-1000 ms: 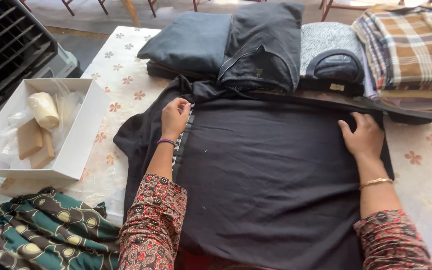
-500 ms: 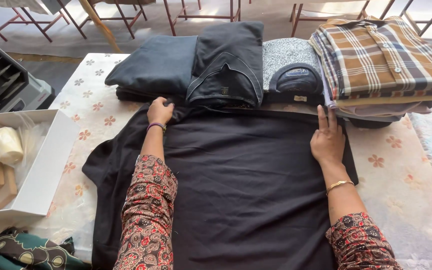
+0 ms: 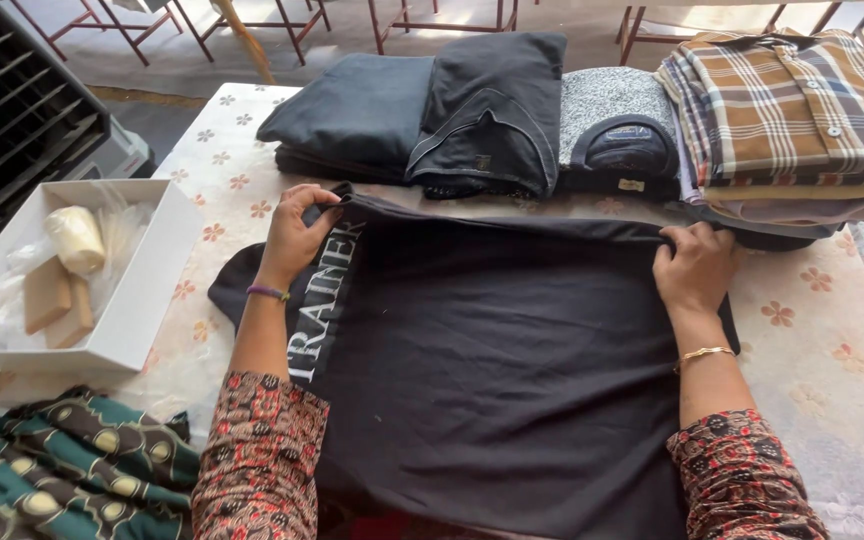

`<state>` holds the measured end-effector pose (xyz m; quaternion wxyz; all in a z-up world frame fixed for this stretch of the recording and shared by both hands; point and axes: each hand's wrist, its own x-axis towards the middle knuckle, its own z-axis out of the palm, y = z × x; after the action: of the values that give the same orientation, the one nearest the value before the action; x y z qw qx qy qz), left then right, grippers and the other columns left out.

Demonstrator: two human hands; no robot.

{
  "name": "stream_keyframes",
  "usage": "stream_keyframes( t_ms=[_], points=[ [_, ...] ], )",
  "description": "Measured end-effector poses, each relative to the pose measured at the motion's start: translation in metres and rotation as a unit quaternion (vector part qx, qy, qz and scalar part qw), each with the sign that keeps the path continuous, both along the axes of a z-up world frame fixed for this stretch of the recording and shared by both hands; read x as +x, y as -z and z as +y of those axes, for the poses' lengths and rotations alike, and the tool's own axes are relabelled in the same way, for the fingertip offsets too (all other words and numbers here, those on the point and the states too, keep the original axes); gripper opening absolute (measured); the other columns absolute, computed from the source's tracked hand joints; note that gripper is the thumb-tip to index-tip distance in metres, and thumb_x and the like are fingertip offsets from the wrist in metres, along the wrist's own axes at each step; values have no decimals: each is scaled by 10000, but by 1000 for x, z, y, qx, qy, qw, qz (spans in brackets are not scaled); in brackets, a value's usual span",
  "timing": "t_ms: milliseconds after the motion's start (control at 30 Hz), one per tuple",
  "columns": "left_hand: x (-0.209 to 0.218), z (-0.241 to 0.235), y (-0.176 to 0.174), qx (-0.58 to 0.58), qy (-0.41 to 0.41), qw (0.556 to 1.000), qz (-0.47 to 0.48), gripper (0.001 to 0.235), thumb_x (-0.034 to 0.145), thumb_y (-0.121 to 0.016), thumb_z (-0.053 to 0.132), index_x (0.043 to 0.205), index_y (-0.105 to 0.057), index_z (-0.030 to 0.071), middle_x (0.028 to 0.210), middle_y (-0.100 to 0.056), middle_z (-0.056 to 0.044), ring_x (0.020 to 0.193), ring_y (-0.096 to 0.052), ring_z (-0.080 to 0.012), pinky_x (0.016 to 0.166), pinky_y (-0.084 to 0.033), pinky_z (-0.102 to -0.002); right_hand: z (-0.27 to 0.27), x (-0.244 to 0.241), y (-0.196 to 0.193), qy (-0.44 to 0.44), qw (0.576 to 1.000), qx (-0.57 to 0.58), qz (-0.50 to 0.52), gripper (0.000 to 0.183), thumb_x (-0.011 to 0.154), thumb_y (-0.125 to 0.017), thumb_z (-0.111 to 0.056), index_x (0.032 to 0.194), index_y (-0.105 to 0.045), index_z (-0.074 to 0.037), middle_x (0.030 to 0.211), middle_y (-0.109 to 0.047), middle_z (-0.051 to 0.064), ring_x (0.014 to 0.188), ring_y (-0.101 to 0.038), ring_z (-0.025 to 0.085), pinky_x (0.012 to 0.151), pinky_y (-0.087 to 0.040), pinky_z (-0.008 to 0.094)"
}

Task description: Folding a variety of garments including t-shirts and a patterned dress on a workspace table.

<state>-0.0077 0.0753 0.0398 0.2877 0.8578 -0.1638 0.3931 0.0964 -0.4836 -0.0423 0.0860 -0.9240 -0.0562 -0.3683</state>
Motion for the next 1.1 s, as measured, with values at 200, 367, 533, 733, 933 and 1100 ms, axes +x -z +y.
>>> stream_keyframes(
  t_ms=[200,367,533,733,933,1100],
  points=[
    [-86,9,-11,-210,112,935,263,96,977,-703,39,1061,-662,21,926,-670,11,892,-594,-47,818,-493,-214,7,-71,-87,24,986,-164,36,66,798,-785,-294,855,-814,-308,1028,-745,-114,1181,-589,253,1044,-379,524],
    [-111,29,3,-209,127,849,468,220,987,-665,226,1034,-658,11,876,-662,-30,831,-639,-108,751,-516,-249,-30,-94,-119,-100,899,-74,421,259,779,-863,-358,1024,-833,-282,922,-763,-14,978,-670,190,930,-515,418],
    [-87,0,-11,-130,-237,815,513,664,969,-561,667,1067,-655,16,824,-726,-180,729,-704,-243,715,-553,-342,-37,-99,-109,-176,789,115,577,429,732,-905,-361,1124,-796,-226,867,-820,89,873,-710,188,812,-547,354],
    [-27,29,79,-90,-182,926,319,599,949,-761,476,840,-634,-99,745,-578,-239,717,-584,-319,677,-474,-440,-89,-56,-14,-94,906,199,362,412,907,-761,-368,1205,-759,-85,1105,-780,128,1004,-728,230,870,-560,378],
    [-53,70,98,-481,-4,850,214,245,889,-591,-6,1125,-653,-29,1004,-673,-57,876,-627,-156,833,-527,-292,-100,-47,12,-65,947,181,259,464,761,-844,-238,1197,-757,-106,1106,-722,175,948,-722,298,868,-564,394],
    [-31,187,232,100,-179,977,53,426,1023,-517,-53,1435,-563,47,1283,-674,-150,1198,-639,-268,1079,-516,-318,-118,-23,48,-91,958,193,192,281,883,-799,-205,1122,-772,-60,1059,-765,156,963,-737,296,876,-571,403]
  ],
)
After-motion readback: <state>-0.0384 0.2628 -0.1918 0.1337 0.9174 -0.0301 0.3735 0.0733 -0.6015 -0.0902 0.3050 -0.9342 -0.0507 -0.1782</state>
